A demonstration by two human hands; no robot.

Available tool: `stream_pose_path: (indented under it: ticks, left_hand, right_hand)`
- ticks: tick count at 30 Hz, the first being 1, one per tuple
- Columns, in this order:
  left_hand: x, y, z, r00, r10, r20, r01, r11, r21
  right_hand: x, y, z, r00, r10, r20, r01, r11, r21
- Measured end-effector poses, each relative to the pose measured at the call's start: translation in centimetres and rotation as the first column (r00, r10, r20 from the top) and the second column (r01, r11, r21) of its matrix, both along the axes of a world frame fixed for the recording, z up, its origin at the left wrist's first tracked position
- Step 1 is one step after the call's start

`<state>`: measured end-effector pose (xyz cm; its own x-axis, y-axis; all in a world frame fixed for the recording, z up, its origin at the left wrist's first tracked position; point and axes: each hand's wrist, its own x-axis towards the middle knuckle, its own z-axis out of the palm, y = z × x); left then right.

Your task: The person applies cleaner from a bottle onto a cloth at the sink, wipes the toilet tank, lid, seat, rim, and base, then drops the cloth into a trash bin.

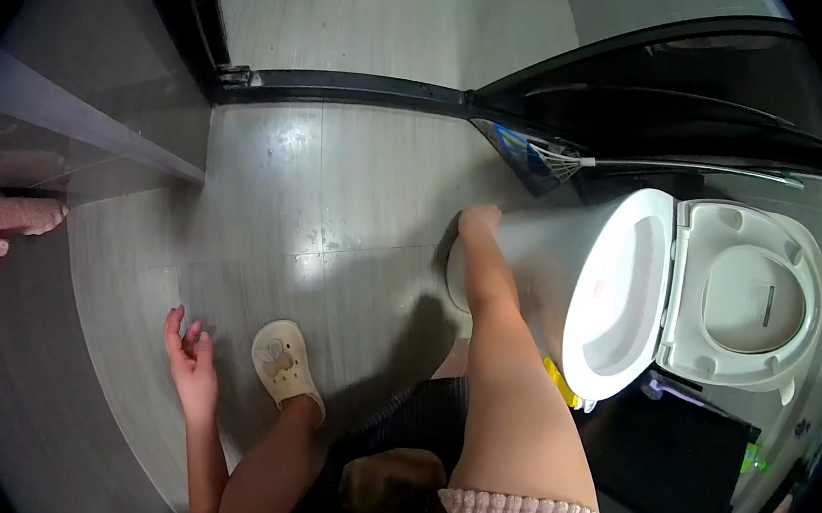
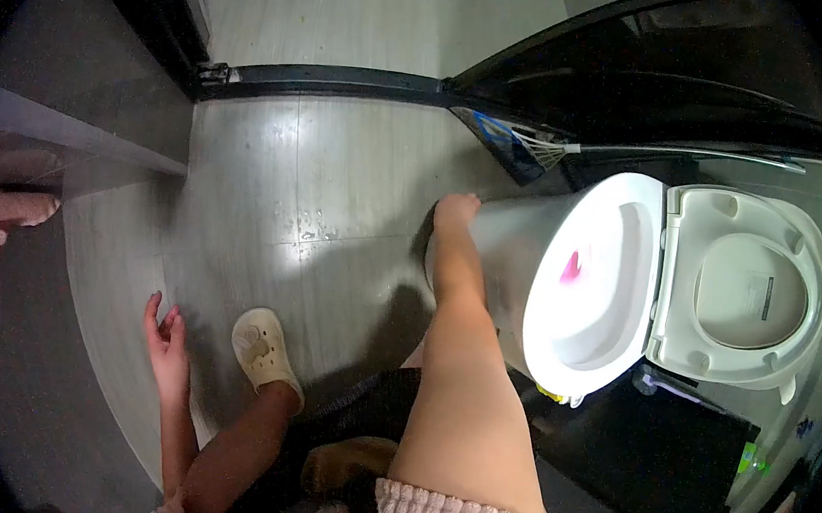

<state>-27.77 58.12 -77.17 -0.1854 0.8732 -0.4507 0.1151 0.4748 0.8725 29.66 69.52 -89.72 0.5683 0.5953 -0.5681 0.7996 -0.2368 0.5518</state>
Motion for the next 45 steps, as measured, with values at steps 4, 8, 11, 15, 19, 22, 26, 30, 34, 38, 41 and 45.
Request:
stream_pose_path:
  ticks: [4,8,11,15,19,22,26,30,34,38,41,45]
  left_hand:
    - [1.0,0.2,-0.6,0.999,-0.029,-0.041,0.030,0.999,0.032]
    - [2.9,1.3,0.9,0.999,-0.034,0.018,0.032,0.991,0.127]
    - [3.3,1.4,2.0,0.999,0.026,0.028,-0.030,0.985,0.170]
    - [2.8,0.0,0.7,0.997,0.077,0.017,-0.079,0.987,0.143]
    - [2.8,-1.1,0.7,0.995,0.092,0.039,-0.097,0.983,0.155]
    - [3.2,-1.1,1.6,0.997,0.072,0.024,-0.075,0.987,0.143]
    - [3.5,-0.9,1.9,0.998,0.055,0.008,-0.055,0.986,0.160]
    - [3.8,-1.2,2.4,1.000,0.014,-0.024,-0.012,0.995,0.097]
    - [3.7,-1.8,2.8,0.999,0.000,-0.051,0.005,0.995,0.103]
    - [3.4,-1.9,3.0,0.996,-0.012,-0.090,0.020,0.997,0.080]
    - [3.5,-1.0,5.3,0.993,-0.023,-0.116,0.033,0.996,0.081]
    - [5.2,1.1,10.9,0.994,-0.014,-0.108,0.036,0.977,0.208]
  right_hand:
    - [-2.6,-1.8,1.8,0.991,0.131,0.038,-0.134,0.988,0.073]
    - [-6.3,-4.5,0.6,0.957,0.279,0.082,-0.288,0.949,0.131]
    - [-6.6,-7.5,-1.0,0.897,0.441,0.038,-0.443,0.891,0.099]
    - [-5.8,-11.5,-4.3,0.813,0.577,0.082,-0.582,0.809,0.085]
    - [-5.5,-16.4,-4.2,0.636,0.757,0.150,-0.766,0.596,0.240]
    - [-5.6,-18.3,-3.1,0.575,0.812,0.102,-0.809,0.546,0.219]
    - [-5.2,-21.0,-1.8,0.534,0.844,-0.052,-0.811,0.528,0.250]
    - [-4.8,-26.1,-1.6,0.668,0.744,-0.020,-0.641,0.590,0.491]
    - [-0.3,-31.1,-2.7,0.934,0.022,-0.357,0.119,0.923,0.366]
    - [2.0,-31.7,2.4,0.371,-0.234,-0.899,0.869,0.428,0.247]
    - [4.1,-35.5,6.2,-0.476,0.353,-0.806,0.856,-0.022,-0.516]
    - [0.4,-35.8,10.8,-0.697,0.292,-0.655,0.592,-0.279,-0.756]
